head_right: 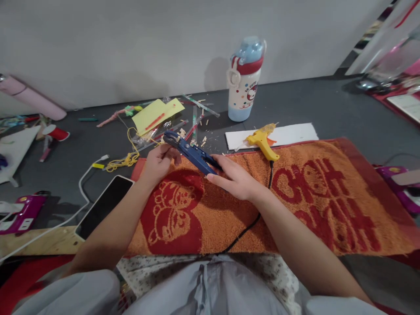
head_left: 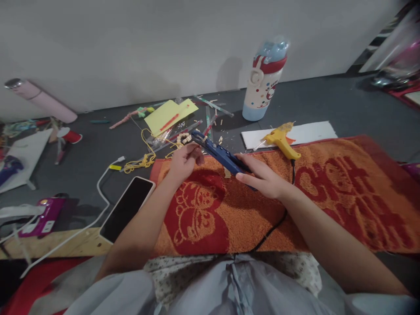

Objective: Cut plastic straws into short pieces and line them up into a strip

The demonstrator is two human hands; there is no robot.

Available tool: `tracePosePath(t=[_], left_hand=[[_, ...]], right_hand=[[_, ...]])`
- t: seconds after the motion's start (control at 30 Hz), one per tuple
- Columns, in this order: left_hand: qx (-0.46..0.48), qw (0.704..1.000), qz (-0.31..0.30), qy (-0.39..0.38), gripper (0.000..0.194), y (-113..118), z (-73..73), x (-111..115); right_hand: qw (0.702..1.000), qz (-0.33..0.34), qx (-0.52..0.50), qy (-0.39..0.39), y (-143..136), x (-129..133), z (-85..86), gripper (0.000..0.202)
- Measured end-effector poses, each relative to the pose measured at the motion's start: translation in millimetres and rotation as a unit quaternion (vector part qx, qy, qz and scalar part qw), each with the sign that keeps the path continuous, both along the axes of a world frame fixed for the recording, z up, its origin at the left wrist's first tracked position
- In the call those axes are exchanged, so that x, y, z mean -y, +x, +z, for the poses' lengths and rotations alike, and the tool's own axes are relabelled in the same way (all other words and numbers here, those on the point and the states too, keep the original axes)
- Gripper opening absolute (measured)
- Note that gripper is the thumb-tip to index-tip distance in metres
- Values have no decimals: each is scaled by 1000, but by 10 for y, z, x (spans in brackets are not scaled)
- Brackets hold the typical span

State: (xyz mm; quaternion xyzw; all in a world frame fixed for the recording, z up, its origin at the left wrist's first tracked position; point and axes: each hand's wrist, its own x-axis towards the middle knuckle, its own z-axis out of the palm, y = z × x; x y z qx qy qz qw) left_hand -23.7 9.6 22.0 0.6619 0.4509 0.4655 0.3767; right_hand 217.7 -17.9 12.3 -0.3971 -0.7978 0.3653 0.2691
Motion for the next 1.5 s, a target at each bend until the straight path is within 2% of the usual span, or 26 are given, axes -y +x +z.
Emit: tracePosePath(t=[0.3, 0.77, 0.93, 1.03, 1.13, 1.2, 1.23, 1.33, 1.43, 1.5], left_hand=[[-48, 999, 21, 6, 16, 9, 20, 28], [-98, 995, 15, -1, 23, -18, -52, -6], [-119, 993, 22, -4, 23, -34, -138, -53], [-123, 990, 68, 29, 22, -20, -195, -70], [-88, 977, 173, 84, 22, 21, -194, -35], [-82, 969, 213, 96, 22, 70, -161, 24], [-84, 972, 203, 88, 22, 103, -143, 59], [-63, 993, 102, 4, 30, 228, -123, 164], [19, 996, 20, -83, 33, 357, -174, 226], [79, 988, -26, -126, 41, 422, -226, 238]], right_hand=[[1000, -4, 12, 0, -14, -5, 43, 54], [1000, -5, -3, -23, -21, -31, 47, 49], [999, -22, -10, -27, -45, -29, 46, 45], [999, -46, -1, -19, -69, -37, 20, 44], [997, -78, 9, -23, -100, -60, -10, 43], [995, -99, 5, -31, -124, -74, -23, 42], [994, -107, 0, -34, -138, -78, -27, 42], [993, -112, -12, -34, -181, -72, -33, 41], [995, -96, -13, -23, -230, -41, -42, 40], [996, -87, -12, -19, -264, -16, -52, 39]])
